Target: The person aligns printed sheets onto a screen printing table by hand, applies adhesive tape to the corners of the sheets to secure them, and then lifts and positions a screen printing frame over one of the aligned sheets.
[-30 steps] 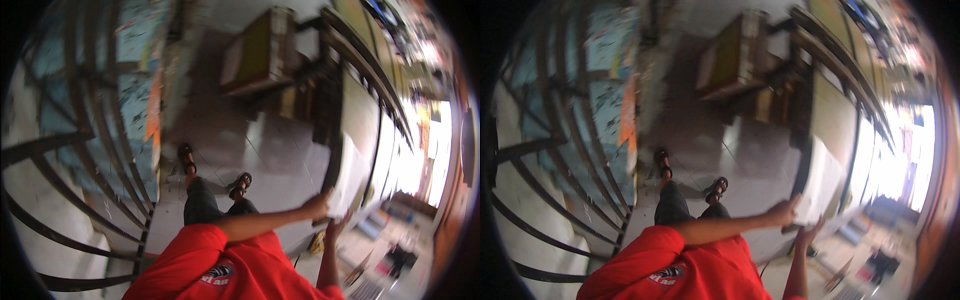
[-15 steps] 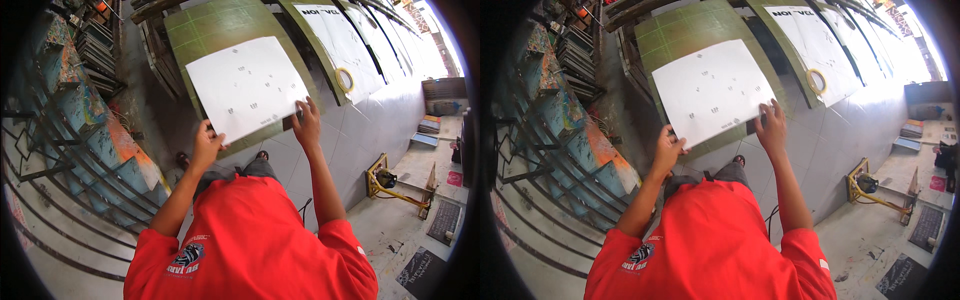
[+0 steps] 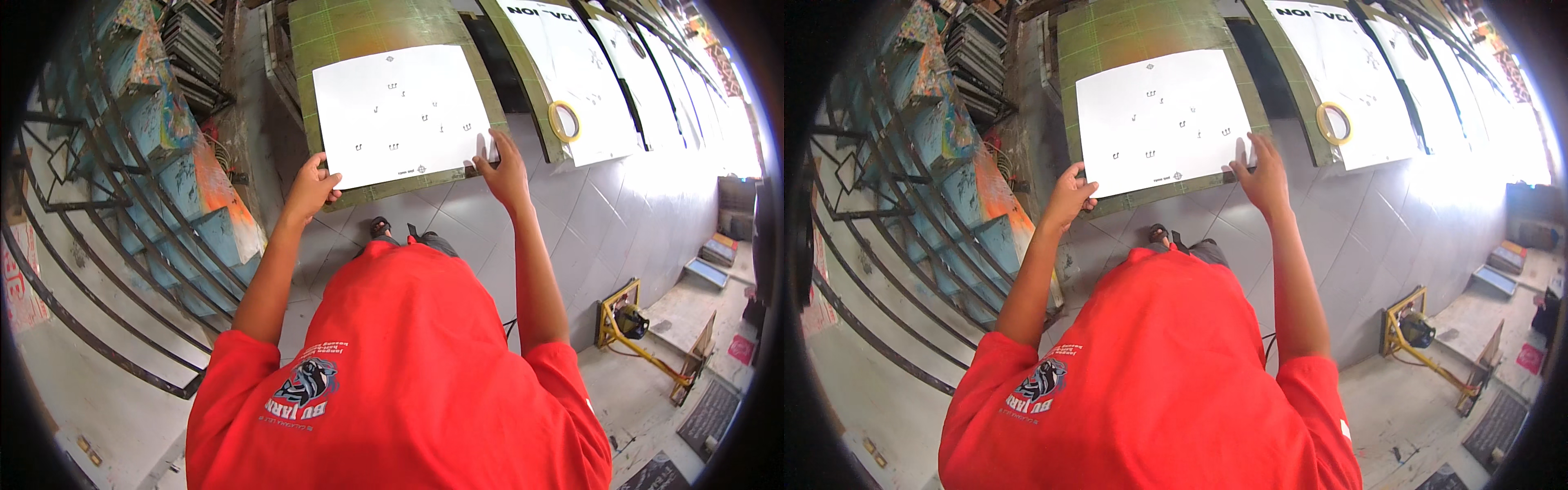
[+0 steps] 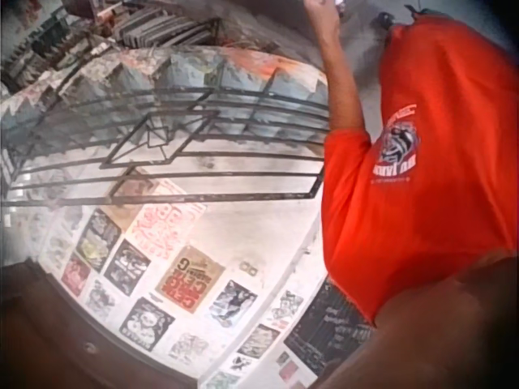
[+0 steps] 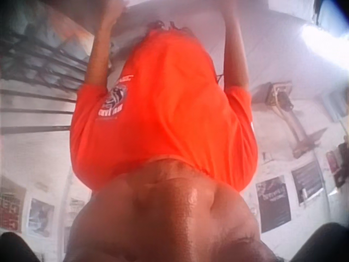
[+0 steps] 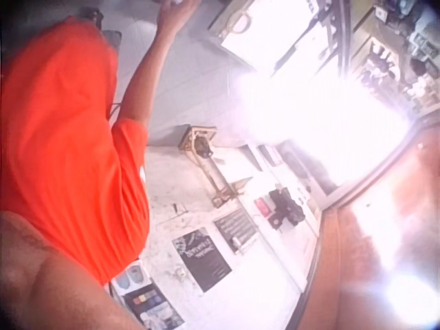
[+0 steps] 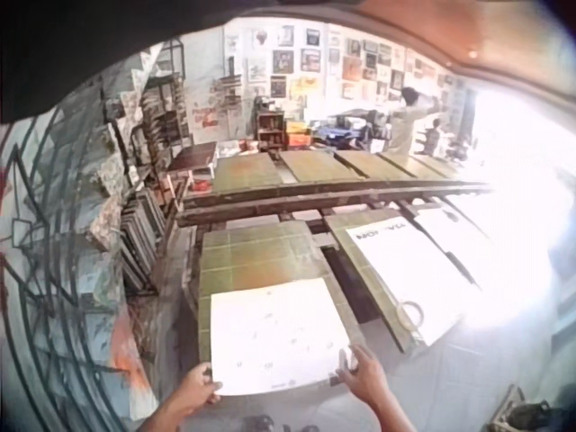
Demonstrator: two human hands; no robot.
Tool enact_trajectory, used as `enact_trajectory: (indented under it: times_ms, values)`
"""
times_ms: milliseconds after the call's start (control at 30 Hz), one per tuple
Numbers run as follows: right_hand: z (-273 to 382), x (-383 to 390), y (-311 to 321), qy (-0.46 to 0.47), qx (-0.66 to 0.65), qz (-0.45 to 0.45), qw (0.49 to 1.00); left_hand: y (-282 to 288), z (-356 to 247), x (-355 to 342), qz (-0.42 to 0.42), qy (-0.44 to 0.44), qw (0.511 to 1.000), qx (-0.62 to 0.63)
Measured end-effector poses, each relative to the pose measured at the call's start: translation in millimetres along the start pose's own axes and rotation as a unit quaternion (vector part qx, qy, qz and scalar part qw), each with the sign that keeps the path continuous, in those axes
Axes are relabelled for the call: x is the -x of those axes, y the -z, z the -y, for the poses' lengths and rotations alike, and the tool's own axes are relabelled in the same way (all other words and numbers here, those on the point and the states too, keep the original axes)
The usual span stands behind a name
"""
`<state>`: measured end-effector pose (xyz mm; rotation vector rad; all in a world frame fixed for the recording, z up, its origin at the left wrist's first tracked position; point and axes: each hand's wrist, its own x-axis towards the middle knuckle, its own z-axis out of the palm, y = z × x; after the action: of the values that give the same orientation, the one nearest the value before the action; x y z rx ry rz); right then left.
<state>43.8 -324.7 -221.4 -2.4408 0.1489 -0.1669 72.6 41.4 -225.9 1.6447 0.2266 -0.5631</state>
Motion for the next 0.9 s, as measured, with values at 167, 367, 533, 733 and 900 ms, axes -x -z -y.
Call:
enact_trajectory:
  times_ms: [167, 367, 533, 733, 900]
  values:
    - [-9, 10, 3, 0.109, 0.095, 0.044, 0.988, -4, 7, 12, -0.025, 0.002, 1.000, -0.011]
    - [-20, 10, 4, 0.161, 0.103, 0.065, 0.979, -9, 12, 24, -0.047, 0.010, 0.998, -0.029]
    - [-28, 9, 5, 0.184, 0.079, 0.064, 0.978, -17, 11, 29, -0.080, 0.007, 0.996, -0.034]
    - [-29, 12, 6, 0.195, 0.091, 0.056, 0.975, -16, 12, 27, -0.070, 0.004, 0.996, -0.057]
    - [-31, 19, -1, 0.196, 0.110, 0.041, 0.974, -17, 8, 29, -0.070, -0.001, 0.994, -0.082]
